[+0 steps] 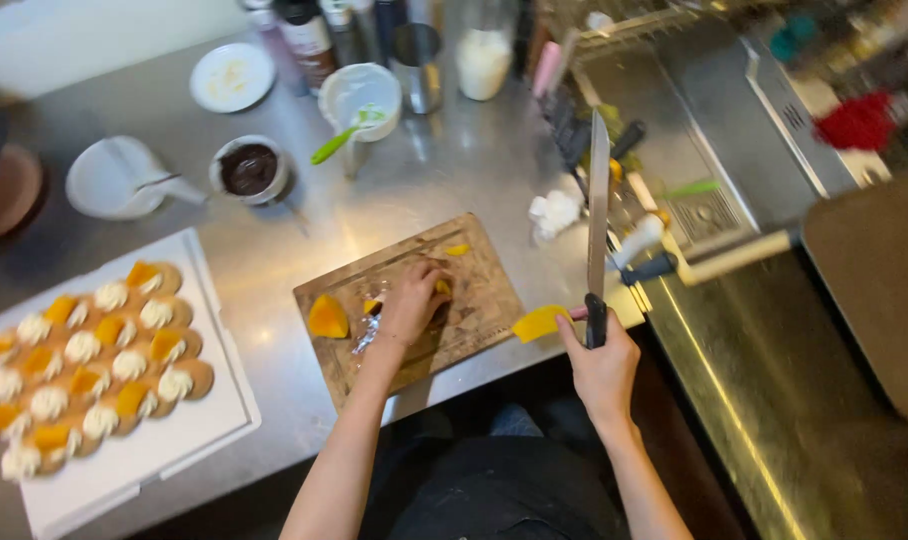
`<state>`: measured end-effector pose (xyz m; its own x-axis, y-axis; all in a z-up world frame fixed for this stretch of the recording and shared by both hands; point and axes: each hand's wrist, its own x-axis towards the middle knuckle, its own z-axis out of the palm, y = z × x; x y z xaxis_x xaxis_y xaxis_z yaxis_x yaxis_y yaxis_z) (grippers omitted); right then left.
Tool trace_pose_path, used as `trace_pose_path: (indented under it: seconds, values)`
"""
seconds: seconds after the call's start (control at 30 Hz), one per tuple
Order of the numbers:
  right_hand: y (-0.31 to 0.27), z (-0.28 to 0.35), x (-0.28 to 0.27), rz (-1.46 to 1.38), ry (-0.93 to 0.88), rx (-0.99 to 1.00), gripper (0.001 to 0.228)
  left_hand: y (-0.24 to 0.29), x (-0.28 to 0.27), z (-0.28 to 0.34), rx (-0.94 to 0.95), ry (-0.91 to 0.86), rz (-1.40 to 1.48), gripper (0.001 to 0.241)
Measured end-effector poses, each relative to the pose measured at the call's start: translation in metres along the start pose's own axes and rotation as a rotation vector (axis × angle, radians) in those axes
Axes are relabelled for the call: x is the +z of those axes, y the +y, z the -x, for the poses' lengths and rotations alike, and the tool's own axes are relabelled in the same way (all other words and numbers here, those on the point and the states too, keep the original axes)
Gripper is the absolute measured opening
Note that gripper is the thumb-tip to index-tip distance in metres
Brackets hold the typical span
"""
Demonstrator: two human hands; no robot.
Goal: Slicing mango and placing the pieces onto decorated cupcakes.
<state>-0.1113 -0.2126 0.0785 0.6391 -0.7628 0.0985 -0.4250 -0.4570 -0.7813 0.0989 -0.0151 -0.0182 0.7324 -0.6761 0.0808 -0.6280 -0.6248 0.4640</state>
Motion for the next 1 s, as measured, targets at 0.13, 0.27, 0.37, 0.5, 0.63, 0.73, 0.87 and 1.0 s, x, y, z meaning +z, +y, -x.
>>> trace_pose_path:
  seconds: [0.13,0.27,0.37,0.5,0.63,0.73,0.87,1.0]
  values:
    - [0.021,0.09,-0.052,0.081,0.312,0.219,0.016,-0.012,0.011,-0.003,0.129,-0.097,0.056,0.033]
    - [0.045,0.198,-0.09,0.214,0.622,0.441,0.015,-0.031,0.021,-0.016,0.128,-0.188,0.22,0.019]
    - [0.049,0.277,-0.129,0.321,0.797,0.617,0.013,-0.012,0.004,-0.015,0.279,-0.141,0.219,0.017]
    - [0.068,0.354,-0.178,0.365,0.972,0.716,0.017,0.036,-0.025,0.003,0.313,0.0,0.269,0.019]
    - [0.126,0.385,-0.199,0.316,0.923,0.702,0.015,0.024,0.001,0.007,0.292,0.089,0.333,0.019]
    - [0.14,0.386,-0.211,0.325,0.801,0.71,0.027,0.018,0.011,0.014,0.272,0.222,0.131,0.024]
    - [0.1,0.348,-0.216,0.182,0.795,0.597,0.023,0.004,0.021,0.025,0.188,0.274,0.309,0.025]
    - [0.068,0.263,-0.163,-0.23,0.427,0.505,0.018,-0.005,0.033,0.009,0.031,0.294,0.18,0.018]
